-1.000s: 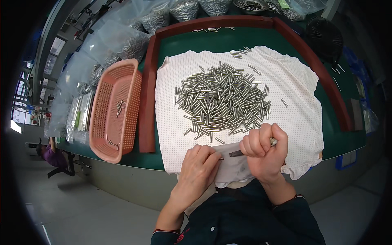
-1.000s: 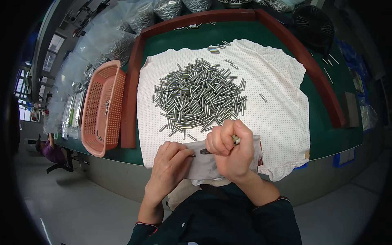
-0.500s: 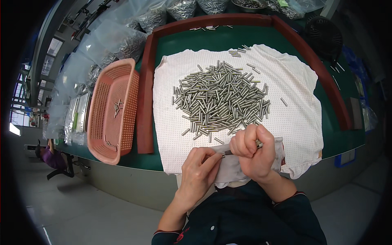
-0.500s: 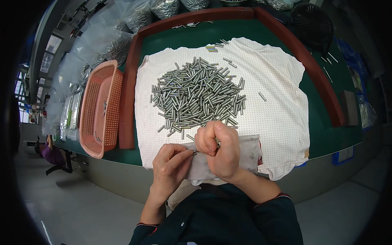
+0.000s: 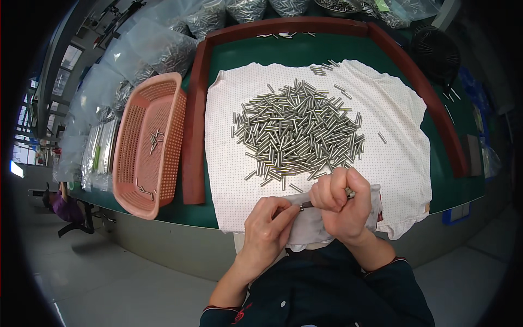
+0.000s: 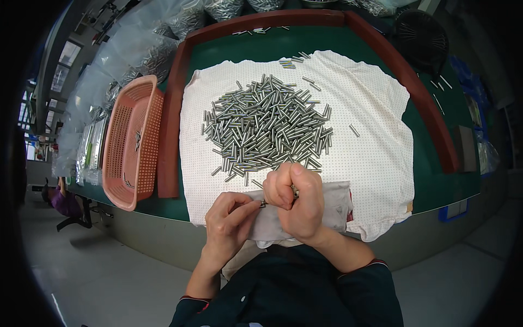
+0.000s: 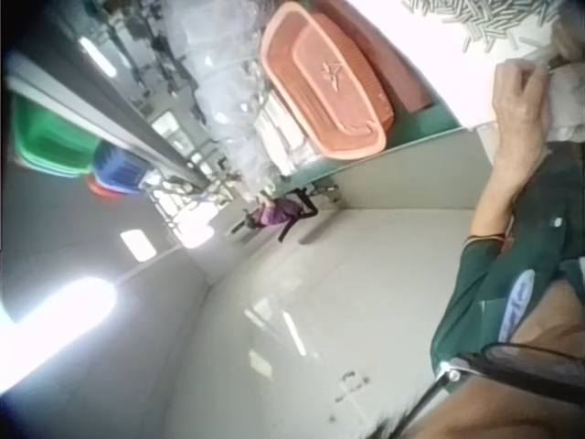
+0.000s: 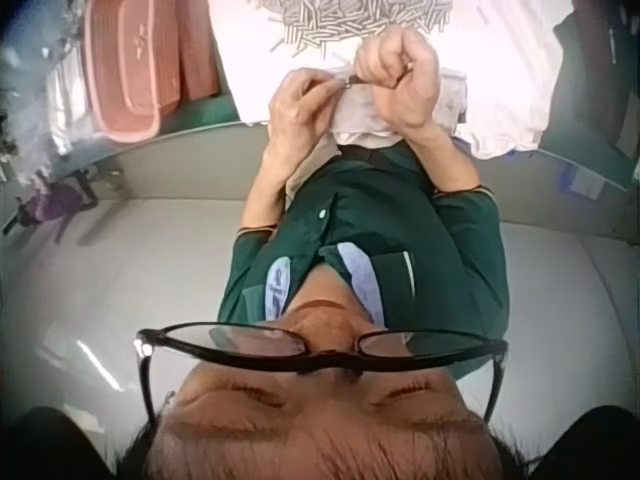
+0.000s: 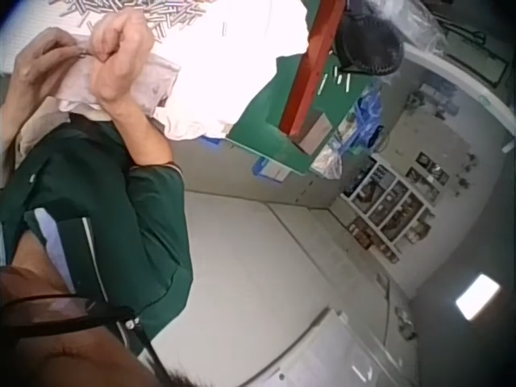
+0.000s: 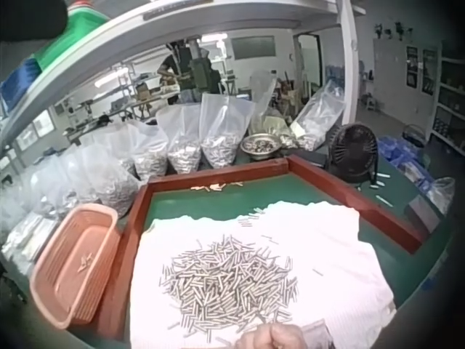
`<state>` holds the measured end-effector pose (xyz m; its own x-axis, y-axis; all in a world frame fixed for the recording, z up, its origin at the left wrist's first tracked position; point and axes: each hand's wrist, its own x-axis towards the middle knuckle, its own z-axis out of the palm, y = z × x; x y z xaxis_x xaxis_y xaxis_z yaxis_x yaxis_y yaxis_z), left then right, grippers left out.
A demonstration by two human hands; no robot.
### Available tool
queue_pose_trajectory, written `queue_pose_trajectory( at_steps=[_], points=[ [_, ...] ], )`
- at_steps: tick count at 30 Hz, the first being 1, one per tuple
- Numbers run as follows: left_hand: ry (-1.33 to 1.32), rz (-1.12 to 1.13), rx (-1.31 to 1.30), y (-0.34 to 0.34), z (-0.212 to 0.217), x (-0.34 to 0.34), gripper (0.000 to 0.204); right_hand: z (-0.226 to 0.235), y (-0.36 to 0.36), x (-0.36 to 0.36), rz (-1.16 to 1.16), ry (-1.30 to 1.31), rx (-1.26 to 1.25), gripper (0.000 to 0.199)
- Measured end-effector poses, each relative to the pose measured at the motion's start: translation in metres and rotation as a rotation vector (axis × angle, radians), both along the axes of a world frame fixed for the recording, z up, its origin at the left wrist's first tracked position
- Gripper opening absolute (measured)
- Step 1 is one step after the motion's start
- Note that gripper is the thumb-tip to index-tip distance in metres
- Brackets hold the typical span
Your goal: Inspecting and cleaning small metal pins on a workbench tray using a cloth.
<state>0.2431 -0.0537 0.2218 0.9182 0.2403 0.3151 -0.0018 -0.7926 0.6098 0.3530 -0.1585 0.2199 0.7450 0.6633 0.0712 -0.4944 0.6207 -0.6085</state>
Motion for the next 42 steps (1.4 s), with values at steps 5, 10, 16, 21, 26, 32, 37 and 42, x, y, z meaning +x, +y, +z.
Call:
queue_pose_trajectory(
  at_steps=[5, 10, 16, 21, 26, 32, 37, 42],
  points=[
    [0.013, 0.006, -0.042, 0.003, -0.001, 0.001, 0.022, -0.001, 0.001, -0.002, -0.038, 0.042, 0.030, 0.040],
    [0.025, -0.030, -0.113, 0.010, -0.001, 0.001, 0.023, 0.005, 0.008, -0.012, -0.019, -0.243, -0.092, 0.041],
    [0.029, -0.026, -0.122, 0.008, 0.004, 0.005, 0.021, 0.010, 0.011, -0.014, -0.070, -0.498, -0.155, 0.040],
    [0.001, 0.013, -0.174, 0.005, -0.005, 0.002, 0.016, 0.000, 0.001, 0.003, 0.034, 0.040, -0.042, 0.042],
    [-0.019, 0.034, -0.162, 0.002, -0.005, 0.002, 0.014, 0.004, -0.003, 0.004, 0.003, 0.077, -0.037, 0.042],
    [-0.004, 0.032, -0.148, 0.003, -0.002, 0.002, 0.014, 0.005, -0.002, 0.005, 0.037, 0.110, -0.030, 0.043],
    [-0.014, 0.028, -0.147, 0.002, -0.002, 0.002, 0.014, 0.004, -0.003, 0.004, 0.057, 0.095, -0.005, 0.043],
    [0.015, 0.031, -0.160, 0.002, -0.003, 0.004, 0.014, 0.000, -0.002, 0.004, 0.060, 0.056, -0.040, 0.043]
  ],
)
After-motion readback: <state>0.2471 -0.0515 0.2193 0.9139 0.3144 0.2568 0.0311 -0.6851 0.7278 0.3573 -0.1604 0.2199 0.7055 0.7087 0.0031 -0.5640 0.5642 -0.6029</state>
